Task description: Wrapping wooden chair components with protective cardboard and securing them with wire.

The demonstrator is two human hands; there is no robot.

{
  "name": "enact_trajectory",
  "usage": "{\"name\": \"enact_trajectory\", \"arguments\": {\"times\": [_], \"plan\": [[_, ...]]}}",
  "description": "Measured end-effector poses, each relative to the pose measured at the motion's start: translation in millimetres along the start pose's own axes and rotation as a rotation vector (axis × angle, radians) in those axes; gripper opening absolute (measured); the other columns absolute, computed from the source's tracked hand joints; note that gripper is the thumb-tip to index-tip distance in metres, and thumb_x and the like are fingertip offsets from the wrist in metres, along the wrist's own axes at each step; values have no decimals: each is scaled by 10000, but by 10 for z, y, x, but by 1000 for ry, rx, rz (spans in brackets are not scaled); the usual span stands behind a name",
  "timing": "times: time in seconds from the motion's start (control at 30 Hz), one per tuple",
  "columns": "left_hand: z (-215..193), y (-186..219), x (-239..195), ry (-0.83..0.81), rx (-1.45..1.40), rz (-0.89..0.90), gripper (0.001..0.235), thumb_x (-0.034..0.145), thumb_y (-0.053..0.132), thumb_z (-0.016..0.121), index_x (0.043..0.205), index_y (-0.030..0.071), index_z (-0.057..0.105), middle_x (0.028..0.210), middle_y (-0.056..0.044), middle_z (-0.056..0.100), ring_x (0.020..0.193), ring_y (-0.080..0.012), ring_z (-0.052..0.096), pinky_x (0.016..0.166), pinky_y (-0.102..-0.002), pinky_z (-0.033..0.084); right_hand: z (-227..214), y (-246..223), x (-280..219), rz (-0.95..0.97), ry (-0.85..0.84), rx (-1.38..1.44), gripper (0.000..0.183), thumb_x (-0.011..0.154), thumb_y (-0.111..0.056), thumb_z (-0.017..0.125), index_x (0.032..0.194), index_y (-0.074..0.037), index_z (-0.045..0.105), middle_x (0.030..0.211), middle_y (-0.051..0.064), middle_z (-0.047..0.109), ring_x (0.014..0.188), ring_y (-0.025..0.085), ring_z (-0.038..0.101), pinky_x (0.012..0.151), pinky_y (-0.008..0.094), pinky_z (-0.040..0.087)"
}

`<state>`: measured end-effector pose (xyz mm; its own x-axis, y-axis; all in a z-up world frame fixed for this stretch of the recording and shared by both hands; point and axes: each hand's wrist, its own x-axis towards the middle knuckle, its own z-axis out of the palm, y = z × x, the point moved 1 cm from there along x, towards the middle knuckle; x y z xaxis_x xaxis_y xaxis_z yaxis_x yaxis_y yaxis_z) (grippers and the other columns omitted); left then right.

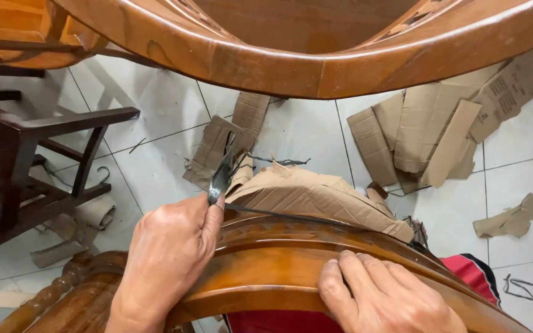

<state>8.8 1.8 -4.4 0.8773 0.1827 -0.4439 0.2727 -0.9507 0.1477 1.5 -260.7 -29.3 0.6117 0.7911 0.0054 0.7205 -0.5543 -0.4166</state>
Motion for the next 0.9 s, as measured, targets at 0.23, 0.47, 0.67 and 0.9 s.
{"name": "enact_trajectory", "arguments": {"times": [0.23,0.47,0.67,0.9], "plan": [[-7,-24,22,-80,33,-16,293,963,225,640,710,78,656,600,-65,673,426,-321,584,478,-448,477,40,-12,-30,33,-156,36,213,865,-226,639,1048,-118,654,1097,175,746,1029,266,746,839,395,600],[17,-95,17,-55,-19,110,109,908,133,655,827,72,694,697,-24,720,421,-247,598,431,-399,483,88,-80,-66,127,-235,-22,184,881,-274,630,1032,-172,648,1082,113,756,992,202,747,791,371,621],[34,-303,80,-165,-149,96,186,915,176,648,748,95,646,628,-49,697,423,-272,614,461,-420,506,43,-127,-61,175,-259,-10,283,860,-316,608,1065,-132,671,1100,129,750,1031,219,743,854,401,615],[396,-843,418,-421,-410,-115,260,947,165,597,786,30,750,494,-83,644,354,-188,518,404,-365,470,202,-106,-307,194,-396,-76,384,860,-473,539,1091,-202,684,1148,57,757,1077,200,735,929,424,627]]}}
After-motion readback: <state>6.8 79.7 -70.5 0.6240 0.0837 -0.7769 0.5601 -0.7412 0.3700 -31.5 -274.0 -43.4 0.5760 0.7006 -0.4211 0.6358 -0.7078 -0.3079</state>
